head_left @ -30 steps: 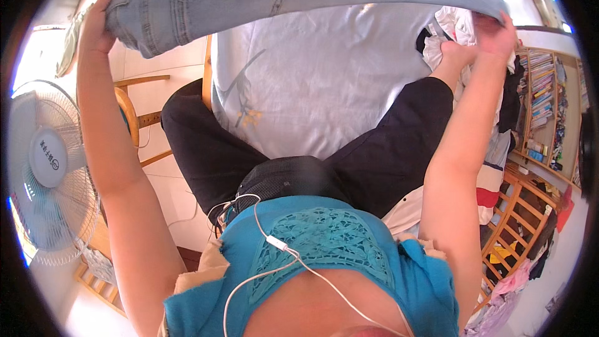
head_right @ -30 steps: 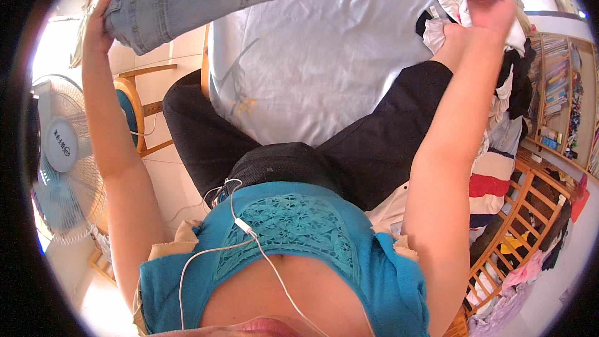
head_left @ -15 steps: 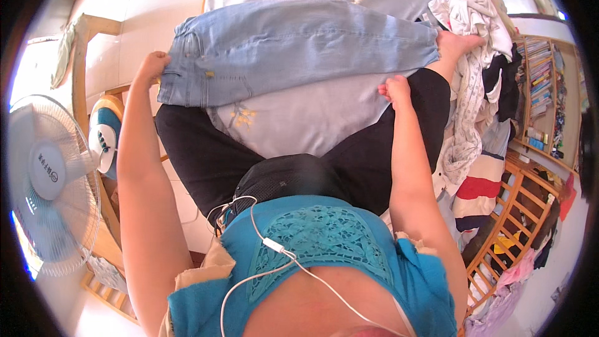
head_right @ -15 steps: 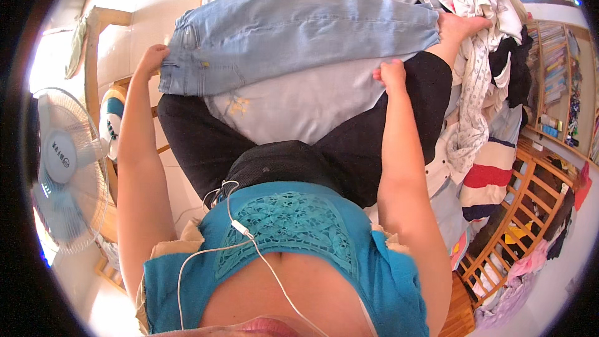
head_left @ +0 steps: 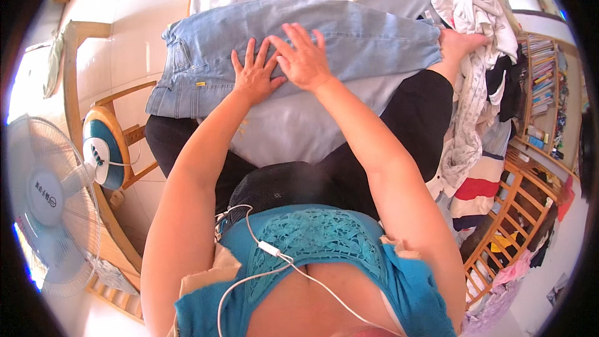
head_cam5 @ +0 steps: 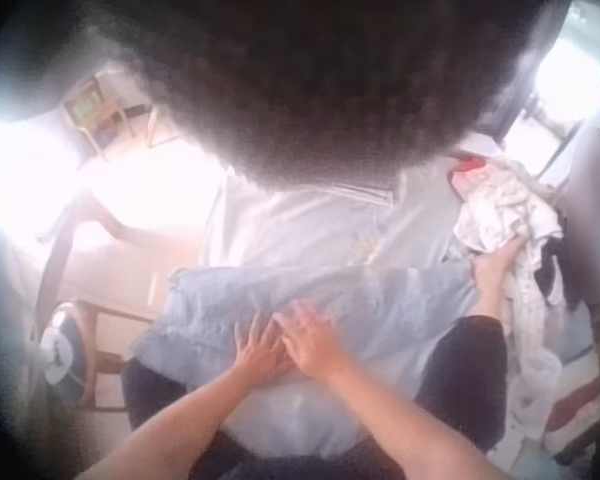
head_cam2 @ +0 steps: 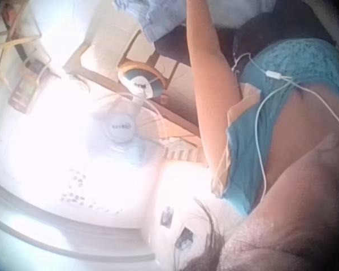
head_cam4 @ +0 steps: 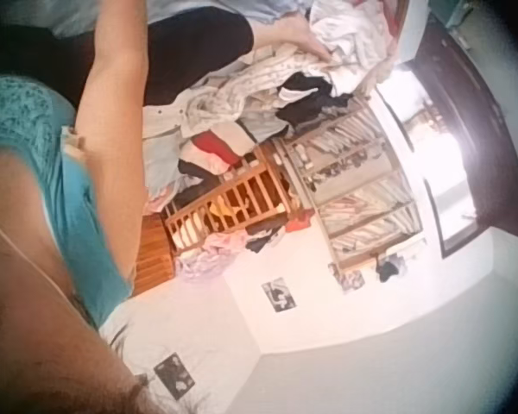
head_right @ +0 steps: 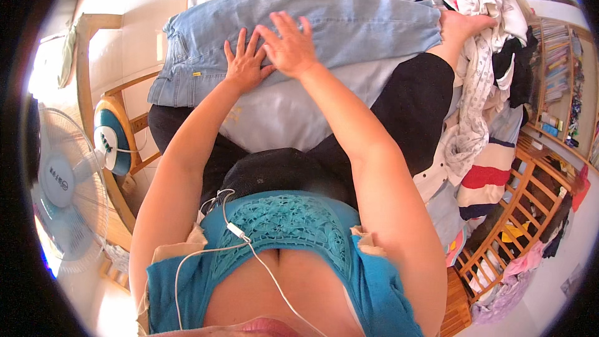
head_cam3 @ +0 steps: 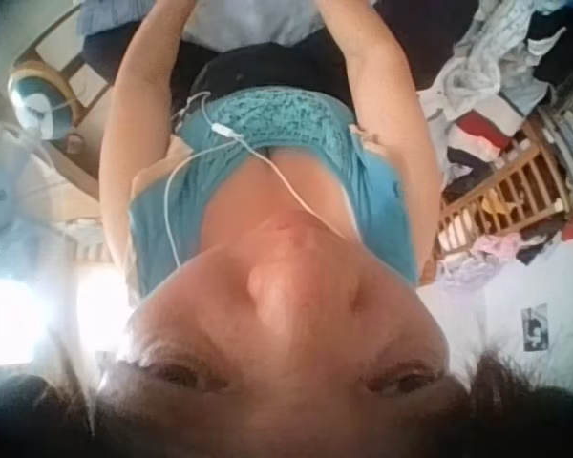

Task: The person folds a pair of dark track pants with white stripes on a bed, smoothing the fabric and folding it into a compact rectangle. They then pick up a pair of light blue denim shorts, fold them neatly, and place them on top of the folded pants.

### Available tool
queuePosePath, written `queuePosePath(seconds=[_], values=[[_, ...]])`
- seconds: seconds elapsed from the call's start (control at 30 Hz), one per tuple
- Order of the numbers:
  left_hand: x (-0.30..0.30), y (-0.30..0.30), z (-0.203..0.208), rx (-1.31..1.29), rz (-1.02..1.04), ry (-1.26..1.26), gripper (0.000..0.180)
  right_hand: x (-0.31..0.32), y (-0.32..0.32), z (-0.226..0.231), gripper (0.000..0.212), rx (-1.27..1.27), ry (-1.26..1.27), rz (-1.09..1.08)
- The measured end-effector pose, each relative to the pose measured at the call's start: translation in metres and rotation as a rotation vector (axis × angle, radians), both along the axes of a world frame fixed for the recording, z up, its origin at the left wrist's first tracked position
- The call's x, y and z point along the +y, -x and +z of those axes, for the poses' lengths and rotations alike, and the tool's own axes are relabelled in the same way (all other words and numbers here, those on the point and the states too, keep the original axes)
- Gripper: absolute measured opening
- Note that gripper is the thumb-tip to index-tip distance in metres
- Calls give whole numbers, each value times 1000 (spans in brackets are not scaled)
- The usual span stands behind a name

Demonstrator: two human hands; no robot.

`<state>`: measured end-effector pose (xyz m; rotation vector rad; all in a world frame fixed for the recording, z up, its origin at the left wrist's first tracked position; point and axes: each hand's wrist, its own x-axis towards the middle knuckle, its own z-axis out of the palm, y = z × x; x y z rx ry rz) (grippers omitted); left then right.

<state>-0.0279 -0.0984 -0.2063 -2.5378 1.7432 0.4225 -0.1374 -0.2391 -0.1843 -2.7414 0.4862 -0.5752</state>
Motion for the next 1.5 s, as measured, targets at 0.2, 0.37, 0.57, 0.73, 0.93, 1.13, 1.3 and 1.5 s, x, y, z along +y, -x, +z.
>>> queuePosePath(seconds=[0.2, 0.37, 0.57, 0.73, 0.93, 1.13, 1.3, 1.5], values=[[-1, 1, 3, 22, -4, -22, 73, -137, 142, -53, 58, 469, 149, -610], [-4, 0, 5, 31, 2, -106, 75, -176, 170, -32, 47, 366, 137, -830], [-15, 0, 23, 8, 1, -104, 64, -170, 165, -16, 26, -117, 84, -717], [-55, -46, 27, -21, 97, 366, 42, -217, 164, -9, 20, 3, 115, -632], [-86, -93, 34, -130, 266, 178, 36, -271, 160, -11, 29, 293, 231, -506], [-81, -94, 21, -9, 141, 392, 13, -343, 213, -32, 68, -758, -1648, 42], [-40, -104, 5, -67, 40, 563, 8, -284, 162, 54, 66, -994, -1982, -311], [-41, -97, -3, -97, -1, 571, 10, -284, 162, 28, 41, -425, -437, -622]])
